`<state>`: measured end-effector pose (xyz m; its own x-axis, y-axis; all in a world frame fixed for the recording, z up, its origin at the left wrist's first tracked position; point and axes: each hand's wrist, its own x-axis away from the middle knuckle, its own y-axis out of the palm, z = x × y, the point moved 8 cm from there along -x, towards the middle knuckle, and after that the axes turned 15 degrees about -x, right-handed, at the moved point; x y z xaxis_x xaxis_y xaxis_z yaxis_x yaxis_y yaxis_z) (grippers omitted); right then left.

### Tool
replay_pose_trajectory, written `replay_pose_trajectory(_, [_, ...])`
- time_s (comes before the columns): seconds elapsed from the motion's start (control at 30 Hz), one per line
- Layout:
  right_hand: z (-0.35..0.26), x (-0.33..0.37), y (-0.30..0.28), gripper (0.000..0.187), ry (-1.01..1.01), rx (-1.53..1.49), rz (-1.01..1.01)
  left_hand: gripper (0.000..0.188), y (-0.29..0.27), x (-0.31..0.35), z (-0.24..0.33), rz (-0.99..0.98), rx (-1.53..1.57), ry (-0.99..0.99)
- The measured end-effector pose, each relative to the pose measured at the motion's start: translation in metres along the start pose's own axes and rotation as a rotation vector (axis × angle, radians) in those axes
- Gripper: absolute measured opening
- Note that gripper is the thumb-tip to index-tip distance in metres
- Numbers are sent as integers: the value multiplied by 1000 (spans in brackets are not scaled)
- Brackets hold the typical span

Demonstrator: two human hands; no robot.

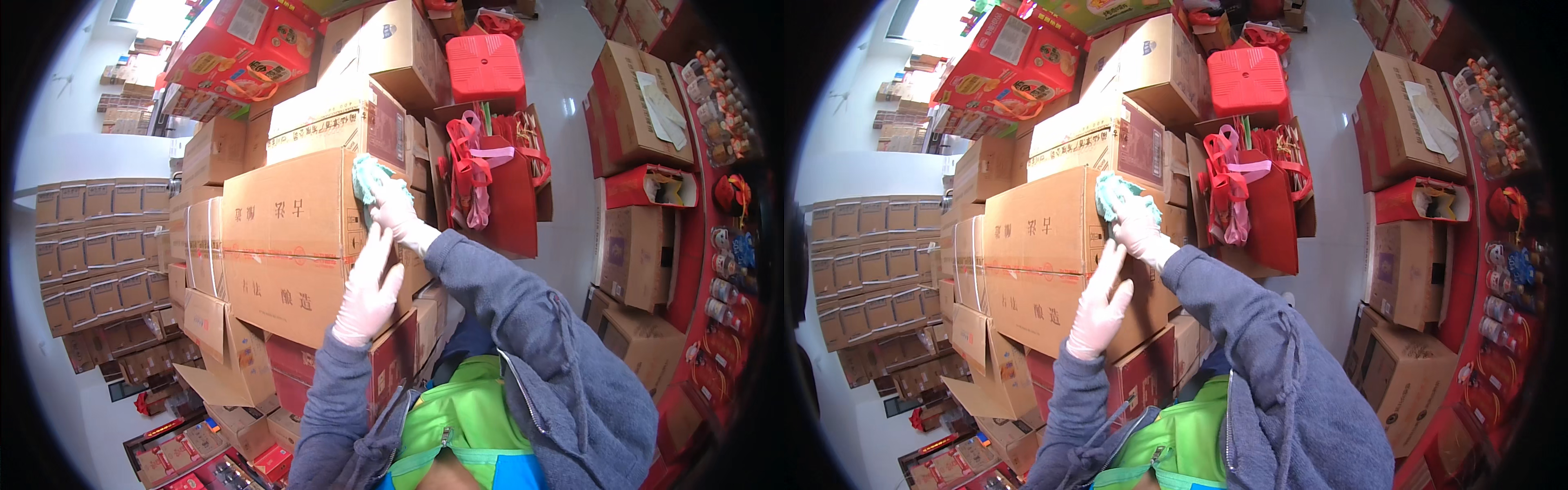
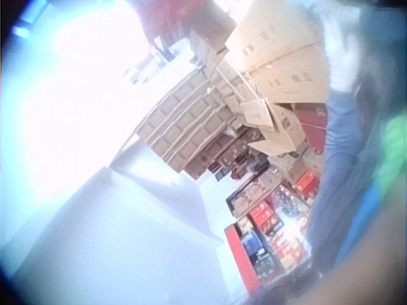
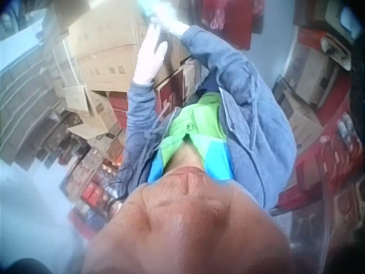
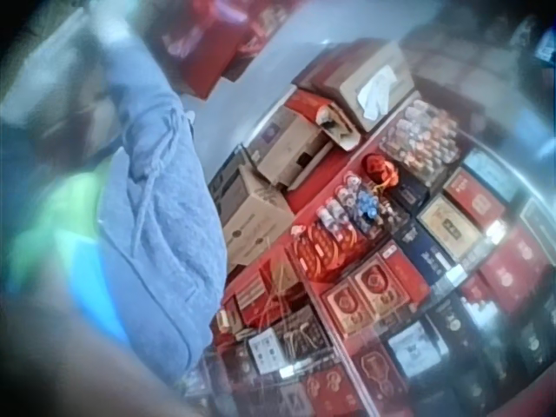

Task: The person wipes the surface of stacked cardboard boxes with a cloth, opens a box to reveal smaller packages, and removes several small boxes from the larger box. They also move a red stool and handle a barcode scanner at a desk with a laptop.

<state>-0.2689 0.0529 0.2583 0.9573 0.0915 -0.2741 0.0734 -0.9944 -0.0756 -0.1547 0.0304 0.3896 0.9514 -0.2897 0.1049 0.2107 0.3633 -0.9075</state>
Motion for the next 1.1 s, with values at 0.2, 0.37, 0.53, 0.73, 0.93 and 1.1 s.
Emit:
replay_pose_trajectory(0.2, [12,-23,-12,63,65,145,44,60,-18,-35,-25,94,-242,76])
replay_pose_trajectory(0.37, [11,-16,-15,61,48,72,118,71,-10,-60,-58,106,-383,53])
replay_pose_trajectory(0.53, [51,14,-23,54,225,-172,162,75,-5,-102,-84,155,-538,96])
replay_pose_trajectory(0.73, [139,33,-57,42,545,-9,200,76,-5,-157,-109,170,-731,95])
replay_pose_trajectory(0.93, [210,11,-89,47,697,-9,177,74,-13,-172,-105,279,-598,19])
replay_pose_trajectory(1.1, [263,-49,-94,45,643,81,82,65,-16,-179,-96,175,-589,-38])
